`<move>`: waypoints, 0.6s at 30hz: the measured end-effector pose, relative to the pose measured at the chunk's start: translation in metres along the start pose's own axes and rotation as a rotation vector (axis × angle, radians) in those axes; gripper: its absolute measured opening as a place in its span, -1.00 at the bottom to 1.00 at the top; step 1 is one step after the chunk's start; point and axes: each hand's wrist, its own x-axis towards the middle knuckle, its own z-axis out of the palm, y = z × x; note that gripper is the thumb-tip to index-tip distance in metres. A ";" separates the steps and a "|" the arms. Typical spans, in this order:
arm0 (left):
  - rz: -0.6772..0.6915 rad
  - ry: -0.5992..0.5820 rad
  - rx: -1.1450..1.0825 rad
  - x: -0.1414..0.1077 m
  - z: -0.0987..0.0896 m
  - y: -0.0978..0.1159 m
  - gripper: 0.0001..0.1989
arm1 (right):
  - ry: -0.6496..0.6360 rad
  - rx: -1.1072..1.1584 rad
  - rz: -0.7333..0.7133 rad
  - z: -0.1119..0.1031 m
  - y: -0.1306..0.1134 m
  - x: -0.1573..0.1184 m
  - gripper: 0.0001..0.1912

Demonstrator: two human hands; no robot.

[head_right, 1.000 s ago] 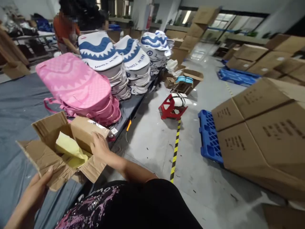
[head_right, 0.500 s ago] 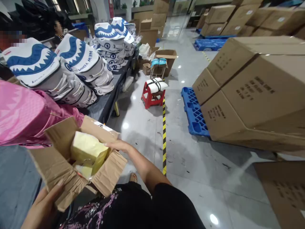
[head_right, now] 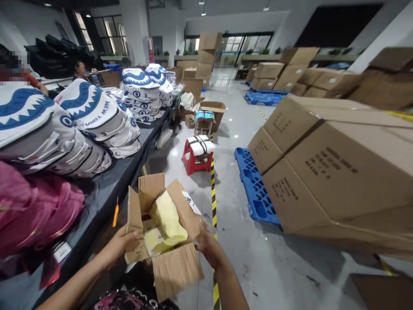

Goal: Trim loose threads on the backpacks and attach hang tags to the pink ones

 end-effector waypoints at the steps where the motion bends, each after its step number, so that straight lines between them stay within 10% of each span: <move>1: -0.012 -0.016 -0.007 0.025 0.006 0.003 -0.46 | 0.001 0.020 0.019 -0.012 -0.010 0.011 -0.21; 5: -0.033 -0.116 -0.048 0.132 0.023 0.031 -0.52 | -0.071 0.131 0.031 -0.045 -0.077 0.065 -0.17; 10: 0.060 -0.380 0.066 0.241 0.045 0.101 -0.49 | 0.127 -0.045 0.056 -0.038 -0.171 0.156 -0.27; 18: 0.265 -0.315 0.397 0.395 0.071 0.186 -0.56 | 0.239 -0.664 0.038 -0.026 -0.229 0.353 -0.76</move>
